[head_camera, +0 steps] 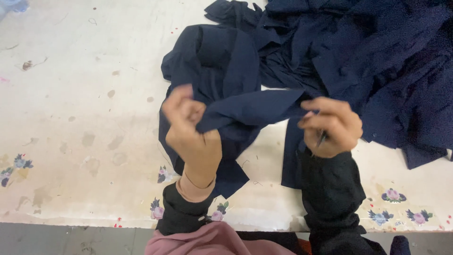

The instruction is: Trimming loose threads from dark blue garments using small scissors on a work table.

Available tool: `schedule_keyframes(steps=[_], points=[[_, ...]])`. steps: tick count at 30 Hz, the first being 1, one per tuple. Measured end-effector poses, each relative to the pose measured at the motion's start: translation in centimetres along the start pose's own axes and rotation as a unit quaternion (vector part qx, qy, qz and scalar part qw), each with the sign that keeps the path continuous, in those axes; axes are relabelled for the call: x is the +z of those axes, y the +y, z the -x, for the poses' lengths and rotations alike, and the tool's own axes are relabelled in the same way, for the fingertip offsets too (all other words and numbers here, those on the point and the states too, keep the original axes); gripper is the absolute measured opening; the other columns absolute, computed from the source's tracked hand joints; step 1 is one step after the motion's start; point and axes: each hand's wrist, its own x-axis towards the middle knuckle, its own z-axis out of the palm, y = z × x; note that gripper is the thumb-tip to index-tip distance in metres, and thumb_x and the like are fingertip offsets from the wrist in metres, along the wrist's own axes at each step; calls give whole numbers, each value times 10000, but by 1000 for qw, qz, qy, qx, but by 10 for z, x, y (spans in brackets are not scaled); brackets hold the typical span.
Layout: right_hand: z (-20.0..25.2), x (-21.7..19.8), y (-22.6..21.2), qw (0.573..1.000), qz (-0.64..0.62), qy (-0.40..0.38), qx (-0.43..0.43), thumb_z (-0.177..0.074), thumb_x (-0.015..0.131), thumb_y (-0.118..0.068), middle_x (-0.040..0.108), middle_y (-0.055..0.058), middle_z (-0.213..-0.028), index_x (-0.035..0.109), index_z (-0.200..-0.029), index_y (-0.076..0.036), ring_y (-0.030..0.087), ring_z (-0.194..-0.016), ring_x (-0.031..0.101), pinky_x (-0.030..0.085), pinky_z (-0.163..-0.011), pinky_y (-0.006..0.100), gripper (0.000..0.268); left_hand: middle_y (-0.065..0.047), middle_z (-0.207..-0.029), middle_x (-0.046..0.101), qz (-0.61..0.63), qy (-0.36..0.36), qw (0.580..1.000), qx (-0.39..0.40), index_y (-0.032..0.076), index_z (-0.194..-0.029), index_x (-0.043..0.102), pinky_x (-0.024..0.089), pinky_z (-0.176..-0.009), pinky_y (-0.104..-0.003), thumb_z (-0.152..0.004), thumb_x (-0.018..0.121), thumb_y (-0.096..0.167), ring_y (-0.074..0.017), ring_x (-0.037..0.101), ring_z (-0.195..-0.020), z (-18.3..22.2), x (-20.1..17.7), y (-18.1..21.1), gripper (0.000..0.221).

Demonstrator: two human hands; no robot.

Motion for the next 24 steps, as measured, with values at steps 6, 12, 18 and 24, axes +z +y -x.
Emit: schedule_keyframes(steps=[6, 12, 18, 24], points=[[-18, 1, -50, 959, -109, -233, 123, -700, 720, -174, 599, 100, -664, 562, -885, 15, 159, -507, 556, 436, -497, 270, 308, -190, -1203, 499, 553, -237, 754, -263, 108, -1368, 70, 348, -1056, -454, -827, 565, 180, -322, 484, -1172, -8, 3, 6, 737], [-18, 17, -121, 909, -190, -368, -52, -887, 471, -81, 593, 39, -885, 572, -1077, -73, 146, -607, 545, 418, -521, 279, 215, -209, -688, 537, 521, -13, 791, -321, 11, -1287, 257, 380, -369, -176, -713, 556, 114, -120, 421, -344, 43, 102, -80, 655], [7, 41, -135, 887, -269, -376, -18, -839, 622, -10, 501, 64, -838, 515, -1093, -81, 157, -547, 508, 459, -501, 286, 284, 13, -519, 455, 441, -49, 834, -328, 46, -1233, 348, 401, -669, -181, -778, 409, 113, -54, 403, -459, 66, 118, -71, 463], [-15, 23, -138, 837, -305, -449, -72, -870, 423, 19, 502, 65, -829, 512, -1083, -51, 163, -602, 495, 375, -485, 269, 241, -12, -587, 451, 362, -84, 825, -426, 155, -1180, 371, 302, -522, -194, -751, 299, 22, -72, 355, -498, 65, 84, -45, 455]])
